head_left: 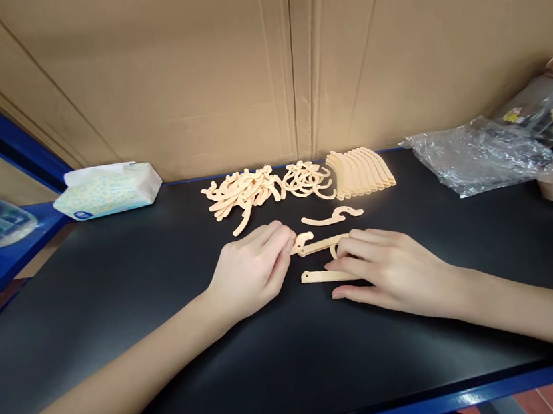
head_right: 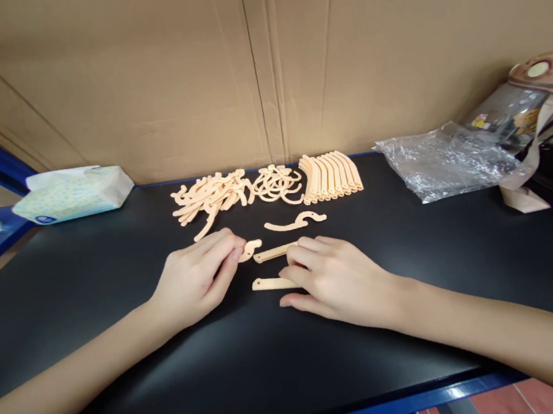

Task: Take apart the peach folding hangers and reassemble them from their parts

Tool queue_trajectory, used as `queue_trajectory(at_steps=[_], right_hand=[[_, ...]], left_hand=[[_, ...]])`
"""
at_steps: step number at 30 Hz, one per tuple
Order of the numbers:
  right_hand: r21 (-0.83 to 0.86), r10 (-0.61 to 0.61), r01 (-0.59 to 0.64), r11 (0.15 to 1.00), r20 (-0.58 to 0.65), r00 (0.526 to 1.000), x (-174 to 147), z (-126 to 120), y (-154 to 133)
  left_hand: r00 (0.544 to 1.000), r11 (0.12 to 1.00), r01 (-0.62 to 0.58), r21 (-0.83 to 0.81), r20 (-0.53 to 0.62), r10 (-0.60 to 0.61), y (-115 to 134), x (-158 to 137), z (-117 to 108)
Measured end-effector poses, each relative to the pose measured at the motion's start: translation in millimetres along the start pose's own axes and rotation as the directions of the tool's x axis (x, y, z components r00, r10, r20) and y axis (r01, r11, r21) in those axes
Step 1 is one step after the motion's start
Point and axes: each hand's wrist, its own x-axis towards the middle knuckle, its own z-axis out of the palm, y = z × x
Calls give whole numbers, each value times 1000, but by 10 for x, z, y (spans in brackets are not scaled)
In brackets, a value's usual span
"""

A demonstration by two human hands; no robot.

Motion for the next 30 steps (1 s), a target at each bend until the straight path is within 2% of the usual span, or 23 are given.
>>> queue_trajectory(at_steps=[3, 7, 11, 14, 21, 26, 30], right_hand=[[-47, -45, 45, 998, 1, 999, 15, 10, -33], [-99, -158, 157, 983, -10, 987, 21, 5, -51], [-201, -268, 251, 947, -65, 961, -14, 33, -38], [-248, -273, 250, 936, -59, 960, -37, 46, -25], [-278, -234, 217, 936, -30, 972, -19, 15, -34], [-278, -204, 184, 943, -45, 978, -10, -3, -31], [-271, -189, 168, 948, -53, 981, -6, -5, -27]], left_hand=[[996, 996, 84, -41, 38, -82, -11, -2, 2], [968, 973, 208, -100, 167, -190, -10, -1, 14], [942, 963, 244, -112, 264, -208, -14, 11, 18], [929, 956, 268, -124, 298, -221, -18, 21, 12], [919, 917, 332, -222, 295, -261, -19, 33, -25], [941, 911, 312, -269, 223, -256, -18, 21, -28], [952, 917, 274, -290, 220, -214, -13, 14, -26]])
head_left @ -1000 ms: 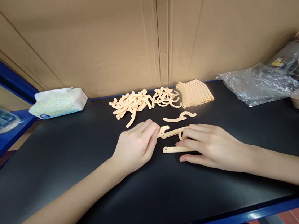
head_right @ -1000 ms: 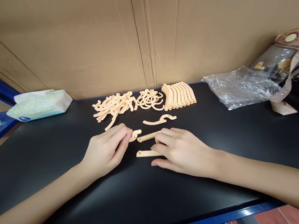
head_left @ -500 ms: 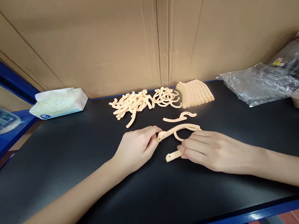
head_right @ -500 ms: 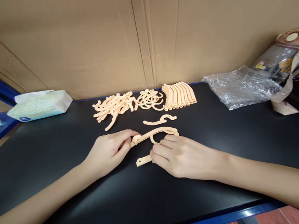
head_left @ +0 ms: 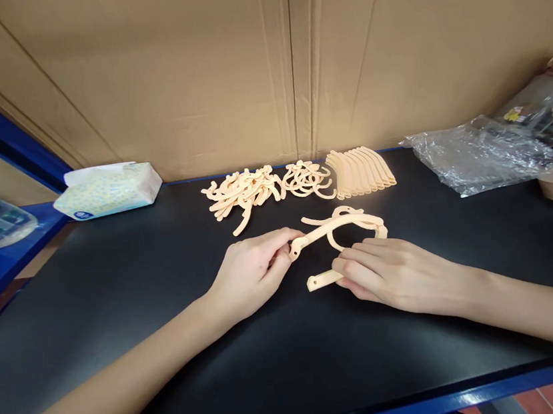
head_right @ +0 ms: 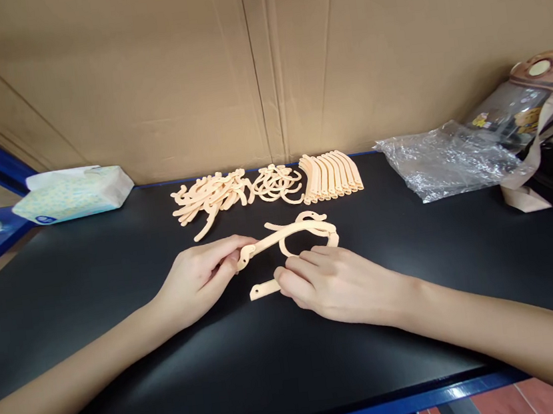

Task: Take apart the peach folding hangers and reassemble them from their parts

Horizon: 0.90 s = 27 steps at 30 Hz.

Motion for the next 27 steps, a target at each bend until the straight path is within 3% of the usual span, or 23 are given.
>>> queue_trajectory(at_steps=[11, 15, 22, 27], right_hand=[[20, 48, -47, 999, -27, 999, -25, 83, -22], [42, 61, -62, 997, 14, 998, -29, 71, -34], [-5, 96, -97, 995, -42, 994, -39, 118, 46], [14, 139, -138, 990, -81, 987, -40, 143, 118]], left_hand=[[995, 993, 21, -119, 102, -9, 16, 18, 10], [993, 983, 71, -167, 106, -53, -17, 20, 23], [971, 965, 236, -117, 57, -230, 19, 22, 6], [986, 995, 98, 15, 134, -100, 59, 0, 12]])
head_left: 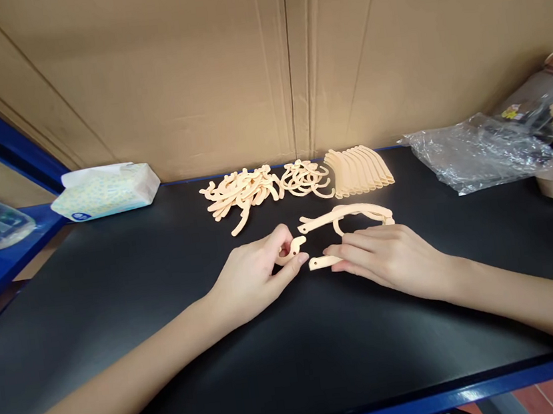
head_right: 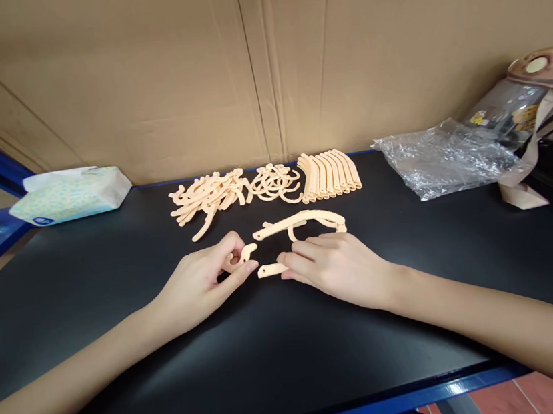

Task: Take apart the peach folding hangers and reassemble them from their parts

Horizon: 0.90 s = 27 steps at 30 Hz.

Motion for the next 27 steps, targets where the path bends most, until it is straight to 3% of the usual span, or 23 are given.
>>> queue_trajectory(at_steps=[7, 27], right_hand=[[17, 27, -27, 999, -49, 998, 20, -40, 18], [-38, -4, 0, 999, -97, 995, 33, -51, -3]], left_hand=[[978, 972, -209, 109, 26, 208, 38, -14, 5], [977, 981, -187, 49, 117, 181, 59, -34, -18]])
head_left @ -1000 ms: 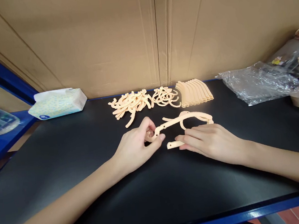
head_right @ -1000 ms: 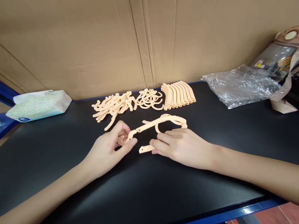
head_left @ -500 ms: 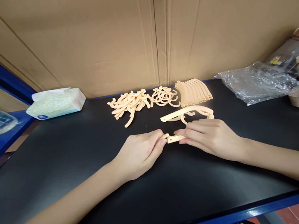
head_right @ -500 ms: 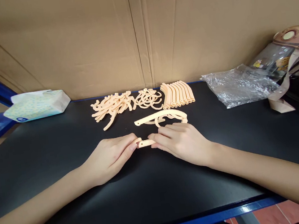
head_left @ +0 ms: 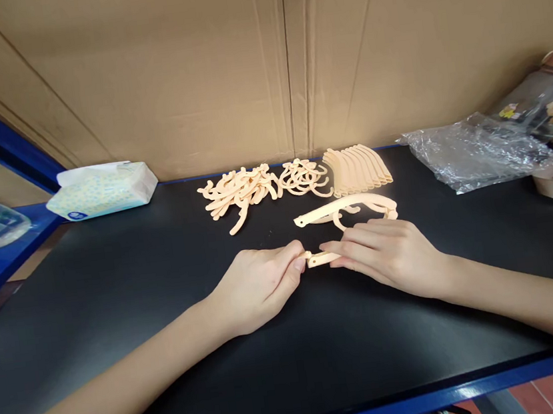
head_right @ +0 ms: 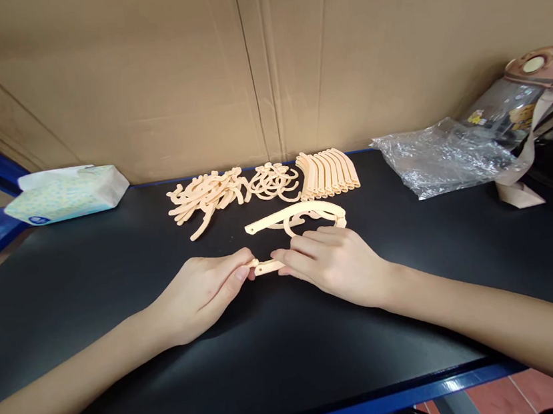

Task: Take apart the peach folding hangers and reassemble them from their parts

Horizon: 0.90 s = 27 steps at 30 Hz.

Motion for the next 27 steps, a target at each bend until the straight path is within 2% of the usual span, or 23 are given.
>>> queue_trajectory(at_steps=[10, 16, 21, 27], right_hand=[[33, 4, -4, 999, 3, 1000, -20, 24, -78], [49, 19, -20, 999, 25, 1000, 0, 24, -60], [69, 17, -18, 997, 12, 1000, 3, 8, -63], [104, 15, -16, 994, 15, 1000, -6, -5, -70]], left_hand=[[997, 988, -73, 137, 47, 67, 38, 3, 31], [996, 972, -86, 217, 28, 82, 14, 6, 34], [991, 938, -129, 322, 64, 115, -3, 20, 23], [982, 909, -186, 374, 93, 163, -35, 20, 26]])
